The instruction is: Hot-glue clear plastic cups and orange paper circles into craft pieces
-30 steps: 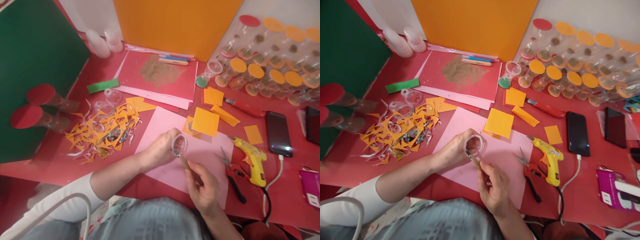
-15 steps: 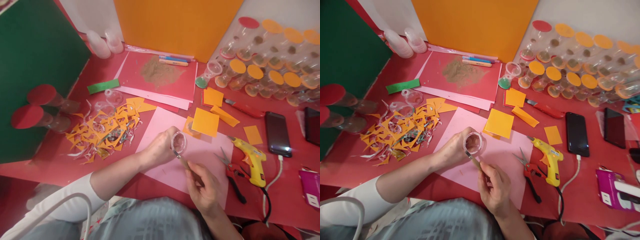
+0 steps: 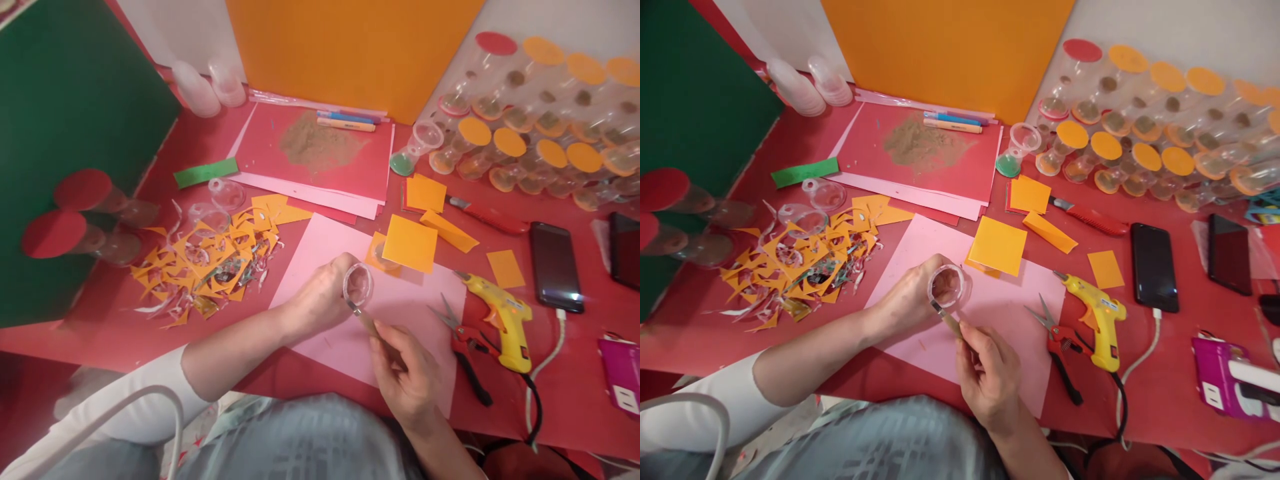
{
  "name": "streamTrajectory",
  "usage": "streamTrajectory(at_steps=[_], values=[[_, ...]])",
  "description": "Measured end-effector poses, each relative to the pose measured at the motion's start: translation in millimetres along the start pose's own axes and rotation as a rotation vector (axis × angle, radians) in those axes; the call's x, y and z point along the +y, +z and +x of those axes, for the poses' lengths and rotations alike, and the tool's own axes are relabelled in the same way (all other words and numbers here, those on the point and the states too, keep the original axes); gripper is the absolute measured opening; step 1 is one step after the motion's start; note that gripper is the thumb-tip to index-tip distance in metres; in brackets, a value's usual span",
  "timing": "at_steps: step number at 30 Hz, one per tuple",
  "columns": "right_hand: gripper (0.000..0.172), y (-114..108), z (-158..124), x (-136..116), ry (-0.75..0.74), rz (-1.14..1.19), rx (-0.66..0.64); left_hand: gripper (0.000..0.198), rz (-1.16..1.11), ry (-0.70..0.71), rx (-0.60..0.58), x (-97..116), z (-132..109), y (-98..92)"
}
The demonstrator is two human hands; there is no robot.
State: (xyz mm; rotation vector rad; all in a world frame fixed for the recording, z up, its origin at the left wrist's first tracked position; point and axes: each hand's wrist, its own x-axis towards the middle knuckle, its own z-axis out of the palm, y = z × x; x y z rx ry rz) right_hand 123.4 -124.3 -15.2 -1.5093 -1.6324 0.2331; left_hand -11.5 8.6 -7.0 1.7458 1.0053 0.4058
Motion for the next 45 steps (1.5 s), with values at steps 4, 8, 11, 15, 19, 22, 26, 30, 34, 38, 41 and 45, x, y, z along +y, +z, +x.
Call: streamTrajectory(at_steps=[4,8,11,15,19,22,26,30,34,38,41,45], values=[[0.023,0.2,-0.4,0.1,0.006,0.003,0.002,0.017,0.013,0.007,0.002,0.1,0.2,0.3],[0.023,0.1,0.2,-1.0,0.002,0.002,0.002,0.017,0.022,0.009,0.003,-0.1,-0.4,0.6],[0.022,-0.1,1.2,-1.8,0.005,-0.005,0.008,0.016,0.025,0.004,0.008,-0.3,-0.5,1.0],[0.020,-0.8,2.2,-2.2,0.001,-0.010,0.010,0.017,0.023,0.009,0.001,0.5,0.3,1.4],[0.019,-2.0,2.5,-2.8,0.008,0.002,0.021,0.017,-0.002,-0.012,-0.006,2.1,0.4,0.1],[0.018,-2.8,2.2,-2.5,0.012,0.022,0.017,0.017,-0.021,-0.037,-0.001,2.2,0.2,-1.8],[0.020,-3.4,0.4,-0.7,0.005,0.010,0.001,0.018,-0.037,-0.053,0.008,2.4,-0.1,-3.4],[0.024,-3.5,-0.6,0.0,0.007,0.000,-0.016,0.017,-0.045,-0.044,0.005,4.0,0.1,-2.8],[0.025,-2.4,-0.3,-0.8,0.021,0.007,-0.006,0.015,-0.008,-0.038,-0.007,5.0,0.8,-1.0],[0.024,-1.6,0.0,-0.7,0.004,-0.003,-0.002,0.016,0.007,-0.024,-0.003,5.2,0.8,-0.1],[0.023,-1.8,1.1,-1.1,-0.007,-0.010,0.009,0.015,0.009,-0.018,-0.005,5.3,0.1,-0.1],[0.024,-2.1,2.8,-1.9,-0.008,-0.008,0.016,0.016,0.026,-0.011,-0.013,4.4,-0.6,0.1]])
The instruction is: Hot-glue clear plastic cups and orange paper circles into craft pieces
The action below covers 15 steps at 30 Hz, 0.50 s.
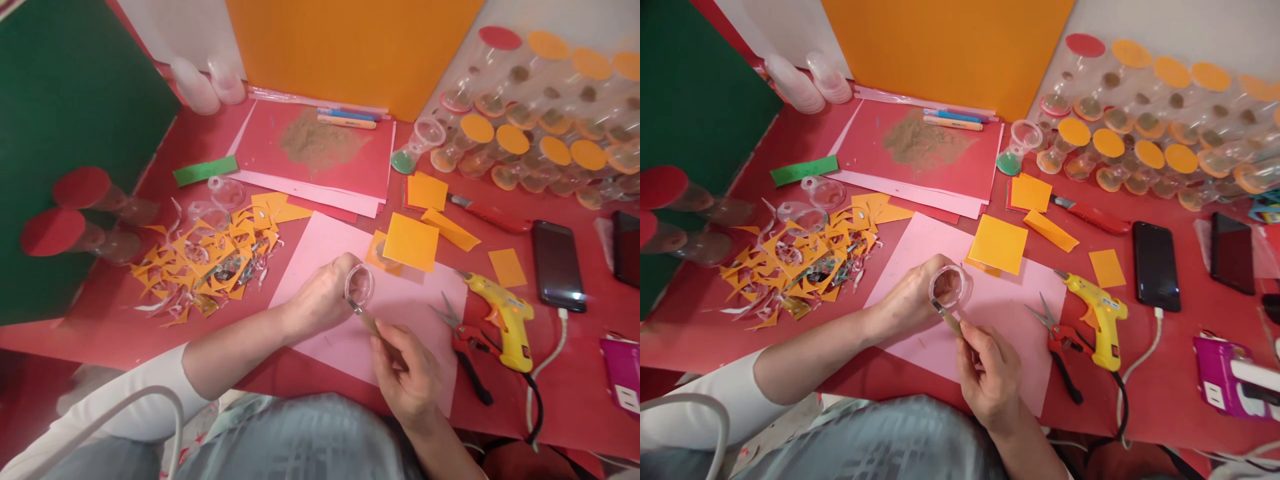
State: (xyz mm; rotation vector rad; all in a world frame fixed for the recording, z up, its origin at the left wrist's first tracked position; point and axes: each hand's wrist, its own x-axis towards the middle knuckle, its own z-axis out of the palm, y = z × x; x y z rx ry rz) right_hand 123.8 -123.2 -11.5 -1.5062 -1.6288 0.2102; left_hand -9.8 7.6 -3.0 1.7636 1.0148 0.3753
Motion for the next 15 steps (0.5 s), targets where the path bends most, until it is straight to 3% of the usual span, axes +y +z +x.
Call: streamTrajectory(at_steps=[9,15], values=[[0.024,0.1,-0.7,-0.9,0.010,0.007,0.000,0.015,-0.007,0.036,0.032,-4.6,-1.6,3.9],[0.023,-1.1,-1.8,0.1,0.016,0.020,0.000,0.017,-0.049,-0.034,0.007,-0.7,0.3,-2.3]])
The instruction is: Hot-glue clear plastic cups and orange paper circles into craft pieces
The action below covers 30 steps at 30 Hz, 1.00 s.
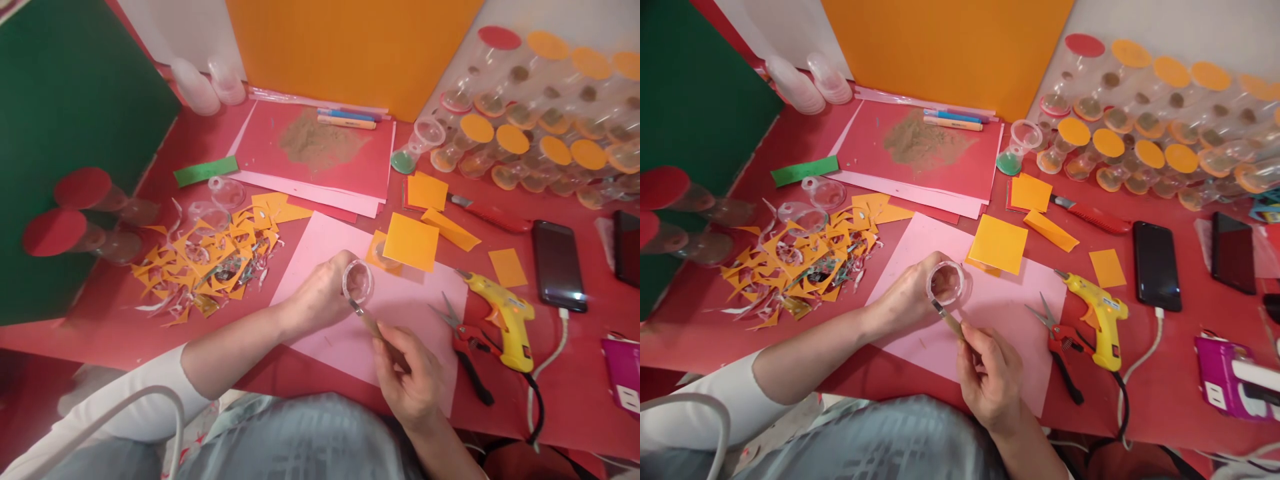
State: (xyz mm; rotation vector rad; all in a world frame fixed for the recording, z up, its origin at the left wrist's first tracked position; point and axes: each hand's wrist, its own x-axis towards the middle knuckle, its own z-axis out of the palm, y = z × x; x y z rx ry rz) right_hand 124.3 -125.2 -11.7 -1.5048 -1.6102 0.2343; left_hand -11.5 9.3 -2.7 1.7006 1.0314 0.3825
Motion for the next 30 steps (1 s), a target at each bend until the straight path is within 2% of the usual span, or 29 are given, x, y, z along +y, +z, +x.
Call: streamTrajectory(at_steps=[6,15,24,30], values=[[0.021,-0.3,1.1,0.6,-0.012,-0.027,-0.012,0.019,-0.012,-0.010,0.024,0.0,0.0,-0.1],[0.022,1.1,-1.8,2.1,0.000,-0.003,-0.007,0.019,0.053,-0.022,-0.013,3.7,0.9,1.0],[0.025,1.9,1.1,0.8,-0.008,0.005,-0.022,0.022,0.065,0.057,-0.026,-2.1,1.0,3.2],[0.020,1.6,0.6,0.6,0.004,0.008,0.001,0.021,0.049,0.034,-0.021,-2.3,0.4,3.8]])
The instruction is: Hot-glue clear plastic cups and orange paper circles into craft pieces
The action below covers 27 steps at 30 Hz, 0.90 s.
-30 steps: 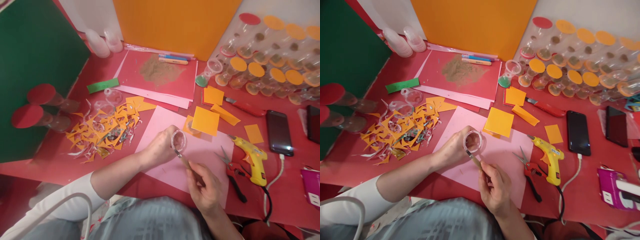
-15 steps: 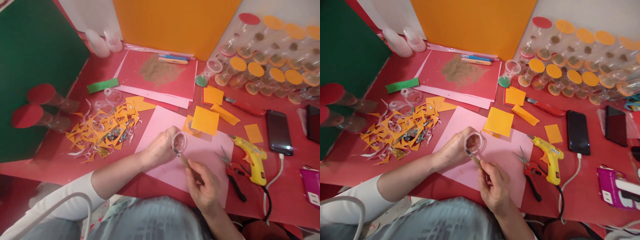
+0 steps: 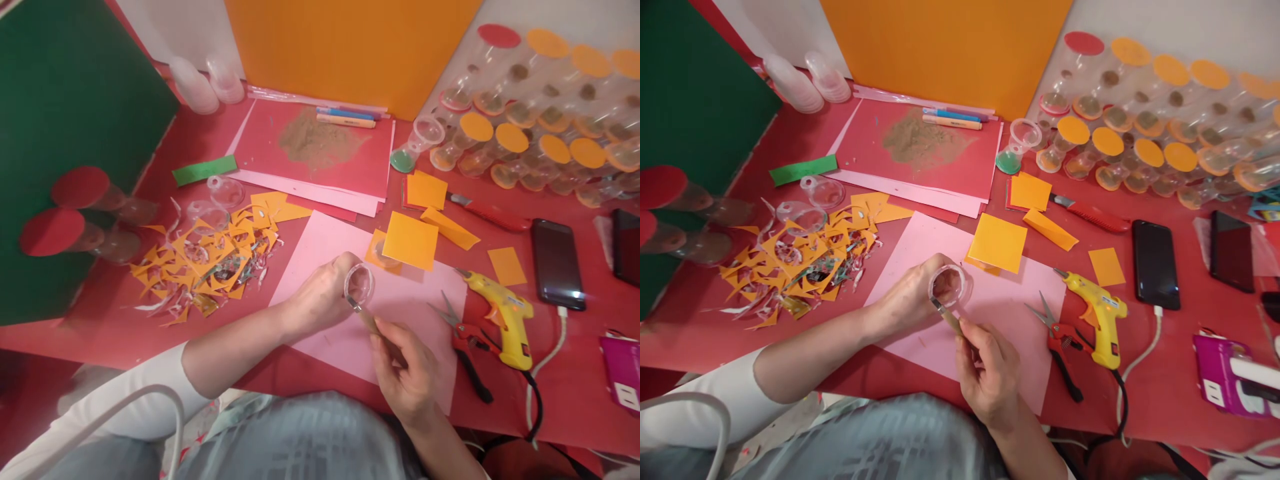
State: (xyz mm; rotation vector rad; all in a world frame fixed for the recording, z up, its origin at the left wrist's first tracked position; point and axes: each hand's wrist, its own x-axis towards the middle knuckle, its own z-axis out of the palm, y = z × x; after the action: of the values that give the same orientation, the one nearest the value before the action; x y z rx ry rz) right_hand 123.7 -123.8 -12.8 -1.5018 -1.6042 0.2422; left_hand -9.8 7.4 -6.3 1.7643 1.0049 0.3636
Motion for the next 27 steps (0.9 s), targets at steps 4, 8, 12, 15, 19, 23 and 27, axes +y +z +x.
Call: streamTrajectory(at_steps=[4,8,12,15,19,23,27], values=[[0.017,-2,0,1,0.009,-0.012,0.013,0.030,-0.067,0.091,0.015,-6,-2,-2.8],[0.012,-6,-3,1,0.044,-0.053,0.032,0.054,-0.065,0.234,0.052,-11,-2,-10.2],[0.011,-8,-6,1,0.103,-0.097,0.053,0.032,-0.058,0.243,0.110,-9,-1,-14.2],[0.013,-7,-8,1,0.124,-0.106,0.051,0.030,-0.059,0.147,0.128,-6,-1,-14.7],[0.016,-6,-10,3,0.165,-0.070,0.017,0.034,-0.046,0.033,0.110,-2,-1,-17.3],[0.018,-6,-11,5,0.165,-0.024,-0.029,0.032,-0.021,0.026,0.081,-1,0,-20.1],[0.019,-5,-9,5,0.150,-0.008,-0.028,0.020,0.021,0.038,0.122,1,2,-20.2]])
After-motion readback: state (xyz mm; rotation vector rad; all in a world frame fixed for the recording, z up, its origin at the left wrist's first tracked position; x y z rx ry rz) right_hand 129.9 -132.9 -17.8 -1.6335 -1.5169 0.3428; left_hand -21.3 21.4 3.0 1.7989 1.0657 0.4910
